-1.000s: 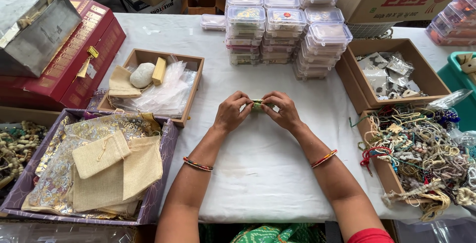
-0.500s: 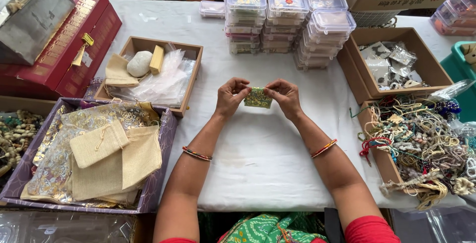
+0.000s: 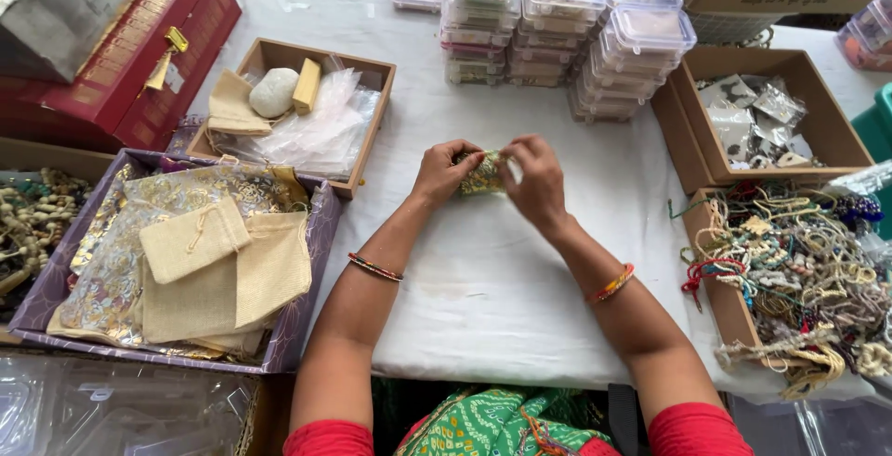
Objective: The person wraps a small item in a green and gold patterned pouch, folds it, and places it into a clear plastic container. Then the person picks up a beaded necklace, coils it, and places it into a small clear plastic bag.
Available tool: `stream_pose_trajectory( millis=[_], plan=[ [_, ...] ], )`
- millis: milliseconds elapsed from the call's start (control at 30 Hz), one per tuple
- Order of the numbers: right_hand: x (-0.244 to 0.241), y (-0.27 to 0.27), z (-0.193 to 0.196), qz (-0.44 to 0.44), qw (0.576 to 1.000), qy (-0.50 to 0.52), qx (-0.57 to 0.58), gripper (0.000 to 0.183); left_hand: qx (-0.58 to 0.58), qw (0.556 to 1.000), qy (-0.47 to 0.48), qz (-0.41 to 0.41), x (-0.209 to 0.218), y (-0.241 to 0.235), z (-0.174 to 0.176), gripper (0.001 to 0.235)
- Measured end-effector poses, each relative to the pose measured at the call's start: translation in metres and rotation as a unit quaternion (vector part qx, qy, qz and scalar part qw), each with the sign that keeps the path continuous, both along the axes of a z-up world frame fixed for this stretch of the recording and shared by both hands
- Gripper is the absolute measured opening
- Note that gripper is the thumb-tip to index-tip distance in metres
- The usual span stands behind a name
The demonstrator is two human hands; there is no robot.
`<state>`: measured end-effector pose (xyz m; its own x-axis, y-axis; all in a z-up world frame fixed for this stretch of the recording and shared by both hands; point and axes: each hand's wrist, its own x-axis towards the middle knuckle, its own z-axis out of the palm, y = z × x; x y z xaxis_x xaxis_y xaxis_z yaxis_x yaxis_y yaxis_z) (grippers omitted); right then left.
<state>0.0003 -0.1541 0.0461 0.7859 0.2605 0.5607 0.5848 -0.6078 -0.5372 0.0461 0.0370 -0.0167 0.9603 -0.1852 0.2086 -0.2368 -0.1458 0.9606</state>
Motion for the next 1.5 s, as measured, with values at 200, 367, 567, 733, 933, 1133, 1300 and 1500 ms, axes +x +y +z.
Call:
stream_pose_trajectory(
  millis=[200, 367, 567, 733, 933, 1133, 1300, 1500],
  plan=[
    [-0.086, 0.048, -0.011, 0.303, 0.792, 0.285, -0.446, 0.041, -0.080, 0.981, 0.021, 0.178, -0.001, 0.014, 0.004, 0.019],
    [-0.122, 0.064, 0.029, 0.453, 0.794, 0.289, -0.285, 0.028, -0.136, 0.966, 0.021, 0.218, 0.006, 0.018, 0.001, 0.027],
    [-0.037, 0.037, 0.003, 0.085, 0.977, -0.166, -0.107, 0.052, -0.056, 0.977, -0.135, 0.158, -0.012, 0.005, 0.015, 0.043],
    [-0.003, 0.005, -0.011, -0.010, 0.978, -0.174, -0.118, 0.057, 0.126, 0.933, -0.314, 0.124, -0.033, -0.006, 0.033, 0.037],
    [0.002, 0.003, -0.018, 0.032, 0.977, -0.181, -0.110, 0.039, 0.154, 0.910, -0.370, 0.110, -0.037, -0.005, 0.031, 0.029],
    [-0.001, 0.002, -0.025, 0.048, 0.977, -0.192, -0.081, 0.037, 0.216, 0.825, -0.513, 0.101, -0.045, -0.012, 0.033, 0.022],
    [0.020, -0.006, -0.059, 0.051, 0.985, -0.147, -0.079, 0.021, 0.353, 0.756, -0.535, 0.136, -0.050, -0.022, 0.028, 0.015],
    [-0.010, 0.006, -0.026, 0.058, 0.986, -0.154, -0.020, 0.024, 0.583, 0.592, -0.502, 0.239, -0.073, 0.011, 0.121, 0.028]
  ],
)
